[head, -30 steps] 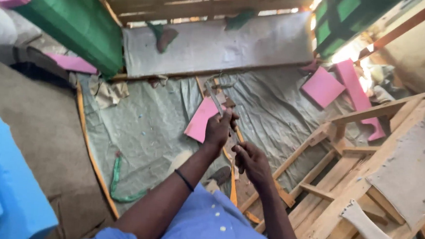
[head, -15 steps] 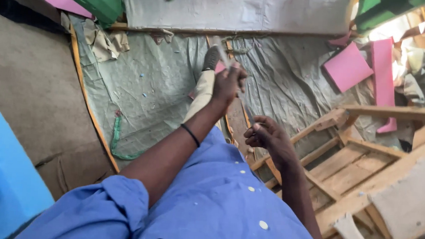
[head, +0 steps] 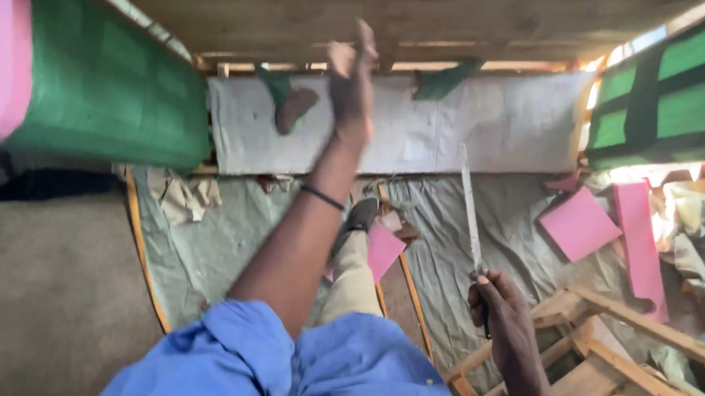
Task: Cutting and shaping upholstery foam using a long knife on a workshop table.
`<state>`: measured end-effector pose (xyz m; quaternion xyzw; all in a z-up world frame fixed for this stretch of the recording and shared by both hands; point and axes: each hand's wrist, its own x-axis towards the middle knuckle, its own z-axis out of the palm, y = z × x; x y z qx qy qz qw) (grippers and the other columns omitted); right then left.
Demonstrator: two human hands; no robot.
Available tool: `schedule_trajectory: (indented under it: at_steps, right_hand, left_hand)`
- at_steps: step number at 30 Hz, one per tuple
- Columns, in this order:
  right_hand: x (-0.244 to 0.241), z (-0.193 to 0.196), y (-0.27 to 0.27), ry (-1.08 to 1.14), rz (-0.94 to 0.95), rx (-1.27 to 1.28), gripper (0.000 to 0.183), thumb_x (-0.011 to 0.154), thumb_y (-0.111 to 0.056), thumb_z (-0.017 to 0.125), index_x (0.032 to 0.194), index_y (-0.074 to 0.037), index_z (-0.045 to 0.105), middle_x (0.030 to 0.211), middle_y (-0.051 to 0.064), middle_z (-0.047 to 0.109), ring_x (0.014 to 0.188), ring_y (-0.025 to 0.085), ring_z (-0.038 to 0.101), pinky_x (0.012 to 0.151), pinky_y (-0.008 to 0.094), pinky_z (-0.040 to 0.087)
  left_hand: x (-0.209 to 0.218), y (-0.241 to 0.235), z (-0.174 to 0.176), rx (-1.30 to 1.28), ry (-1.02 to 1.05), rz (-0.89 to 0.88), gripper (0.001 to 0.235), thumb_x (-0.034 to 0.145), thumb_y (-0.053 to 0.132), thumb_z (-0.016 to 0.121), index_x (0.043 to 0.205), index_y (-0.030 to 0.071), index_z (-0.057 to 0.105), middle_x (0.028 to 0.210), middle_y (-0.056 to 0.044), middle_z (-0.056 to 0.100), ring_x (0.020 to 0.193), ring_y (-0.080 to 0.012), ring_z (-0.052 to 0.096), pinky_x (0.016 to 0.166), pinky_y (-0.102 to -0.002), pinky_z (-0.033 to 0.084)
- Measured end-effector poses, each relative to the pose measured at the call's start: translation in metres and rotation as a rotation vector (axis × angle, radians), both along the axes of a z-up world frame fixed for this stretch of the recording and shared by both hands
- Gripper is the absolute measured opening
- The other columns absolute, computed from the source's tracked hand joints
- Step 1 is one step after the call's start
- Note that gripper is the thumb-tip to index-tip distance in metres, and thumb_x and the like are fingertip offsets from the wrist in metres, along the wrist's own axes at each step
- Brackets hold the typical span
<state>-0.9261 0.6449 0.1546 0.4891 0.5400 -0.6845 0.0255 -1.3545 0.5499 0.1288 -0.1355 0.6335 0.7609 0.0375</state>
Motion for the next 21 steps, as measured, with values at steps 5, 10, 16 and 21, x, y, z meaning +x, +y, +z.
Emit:
schedule_trajectory:
  at_steps: [5,10,16,21]
  right_hand:
    - [-0.092,0.019,0.009,-0.047,-0.008,-0.005,0.015,0.117,-0.027,0.067,0.113,-0.012,0.067,0.08,0.002,0.058,0.058,0.008,0.041,0.051,0.024,0.028]
    - [-0.174,0.044,0.03,0.082,0.064,0.067,0.028,0.114,-0.032,0.077,0.095,-0.017,0.062,0.072,-0.003,0.059,0.055,0.005,0.04,0.048,0.024,0.029]
    - [-0.28,0.112,0.046,-0.015,0.249,0.355,0.046,0.103,-0.057,0.069,0.12,-0.014,0.072,0.113,0.008,0.085,0.096,0.017,0.072,0.083,0.035,0.055]
    - [-0.342,0.168,0.08,0.373,-0.143,0.33,0.109,0.081,-0.089,0.058,0.152,-0.006,0.061,0.145,0.006,0.083,0.049,-0.001,0.041,0.041,0.017,0.027]
  left_hand:
    - [-0.201,0.012,0.023,0.234,-0.197,0.142,0.149,0.064,0.063,0.069,0.187,0.012,0.001,0.193,-0.018,0.022,0.174,-0.0398,0.032,0.137,-0.065,0.025]
    - [-0.308,0.029,-0.004,0.374,-0.478,0.183,0.068,0.057,0.06,0.08,0.109,0.015,0.07,0.099,-0.011,0.077,0.09,-0.0313,0.075,0.07,-0.05,0.054]
    - [-0.276,0.028,0.055,0.323,-0.179,0.222,0.06,0.072,0.043,0.084,0.121,0.013,0.064,0.119,-0.012,0.068,0.103,-0.032,0.062,0.08,-0.056,0.052]
    - [-0.09,0.079,0.155,0.348,0.3,-0.027,0.082,0.091,0.047,0.092,0.156,0.003,0.069,0.152,-0.015,0.079,0.135,-0.0262,0.077,0.115,-0.046,0.066]
